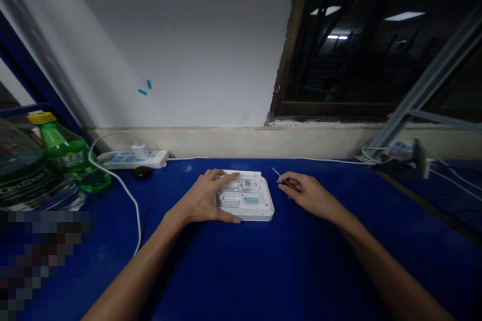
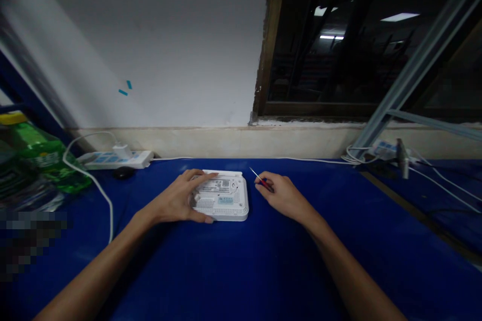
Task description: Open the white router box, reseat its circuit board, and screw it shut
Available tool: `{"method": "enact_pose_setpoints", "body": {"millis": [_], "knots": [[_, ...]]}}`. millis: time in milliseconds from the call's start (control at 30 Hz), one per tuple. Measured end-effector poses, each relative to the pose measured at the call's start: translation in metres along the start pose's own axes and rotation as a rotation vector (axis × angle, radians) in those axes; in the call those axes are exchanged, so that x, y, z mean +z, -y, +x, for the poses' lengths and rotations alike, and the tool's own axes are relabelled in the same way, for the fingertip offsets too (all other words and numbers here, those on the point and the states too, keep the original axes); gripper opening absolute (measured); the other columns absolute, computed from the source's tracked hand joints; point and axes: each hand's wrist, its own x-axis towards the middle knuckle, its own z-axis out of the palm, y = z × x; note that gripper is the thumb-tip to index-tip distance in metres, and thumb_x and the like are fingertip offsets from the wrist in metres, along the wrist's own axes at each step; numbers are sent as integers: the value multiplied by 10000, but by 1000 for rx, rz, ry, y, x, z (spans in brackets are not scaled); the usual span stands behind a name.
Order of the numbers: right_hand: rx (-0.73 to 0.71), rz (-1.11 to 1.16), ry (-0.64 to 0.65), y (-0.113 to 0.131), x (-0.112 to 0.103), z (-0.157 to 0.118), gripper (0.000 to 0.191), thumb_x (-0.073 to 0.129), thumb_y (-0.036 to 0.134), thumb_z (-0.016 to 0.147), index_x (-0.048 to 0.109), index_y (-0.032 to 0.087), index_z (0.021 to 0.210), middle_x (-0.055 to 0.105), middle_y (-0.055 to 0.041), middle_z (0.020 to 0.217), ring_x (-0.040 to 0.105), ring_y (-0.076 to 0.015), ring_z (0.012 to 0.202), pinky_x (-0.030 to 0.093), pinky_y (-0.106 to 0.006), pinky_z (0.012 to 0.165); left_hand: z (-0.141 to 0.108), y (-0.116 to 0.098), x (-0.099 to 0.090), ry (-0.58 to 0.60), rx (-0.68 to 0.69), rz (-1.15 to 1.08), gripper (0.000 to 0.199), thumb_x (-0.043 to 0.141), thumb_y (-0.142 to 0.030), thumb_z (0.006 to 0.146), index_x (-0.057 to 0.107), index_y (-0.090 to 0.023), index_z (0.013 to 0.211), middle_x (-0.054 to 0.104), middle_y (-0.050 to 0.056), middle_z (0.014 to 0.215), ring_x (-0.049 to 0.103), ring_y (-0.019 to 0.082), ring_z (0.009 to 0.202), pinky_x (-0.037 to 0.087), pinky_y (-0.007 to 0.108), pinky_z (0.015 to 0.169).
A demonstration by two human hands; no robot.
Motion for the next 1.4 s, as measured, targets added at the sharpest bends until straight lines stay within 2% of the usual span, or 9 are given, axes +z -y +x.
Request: {"method": "enact_pose_setpoints", "body": {"millis": [133,367,633,733,800,933,1033,1167,1400], "knots": [[70,-54,-28,-11,19,-8,488,582,268,888,488,243,1366,656,-12,738,620,-167,551,411,-273,536,5,-15,10,-70,-44,31,1081,767,-767,627,333,-379,1538,474,143,1383,479,387,1240,412,617,1022],[-39,-398,-106,4,37,-14,279,519,190,893,530,192,1172,692,-102,906,681,-250,804,416,-320,658,7,-24,1,-171,-39,-99,1011,787,-633,712,294,-351,1549,480,105,1455,478,349,1300,405,566,1091],[-55,-233,-122,-4,27,-14,395,538,276,934,546,217,1325,717,-54,822,689,-198,668,514,-308,617,8,-19,-8,-189,-98,-353,913,804,-538,734,381,-282,1502,625,97,1276,618,308,1135,489,516,1007],[-202,-254,-230,6,21,-14,558,601,212,881,487,247,1425,711,-99,1129,707,-185,737,584,-341,713,8,-22,-9,-180,-100,-304,957,830,-539,701,379,-295,1509,631,88,1263,616,313,1132,483,510,1005],[-385,-313,-229,14,17,-12,623,632,190,863,480,278,1461,581,-120,1411,705,-233,1013,583,-395,891,7,-23,-11,-168,-93,-310,971,831,-536,703,360,-306,1520,629,86,1268,619,308,1126,489,498,994],[-617,-317,-190,20,10,4,464,531,89,889,652,236,1311,643,-86,1372,615,-252,1254,493,-432,1075,1,-20,-20,-138,-64,-366,991,838,-506,713,333,-311,1542,591,108,1351,586,311,1198,470,493,1030],[-535,-169,-254,14,13,20,411,513,62,866,721,208,1188,740,-63,1210,692,-243,1128,537,-409,1016,-2,-9,-28,-150,-3,-407,969,872,-445,693,382,-320,1520,540,100,1439,555,293,1262,441,470,1077],[-346,194,-238,3,31,36,212,598,265,914,754,208,1045,789,-45,967,754,-242,878,612,-388,830,1,2,-31,-400,29,-370,318,708,-337,885,686,-236,1186,698,62,1212,644,215,1113,485,373,1006],[-182,547,-236,2,56,38,604,748,360,825,511,243,1368,745,-82,1061,748,-228,956,586,-407,937,5,-15,-29,-692,98,-149,127,608,-234,964,696,-184,1040,744,29,961,678,143,833,517,245,771]]}}
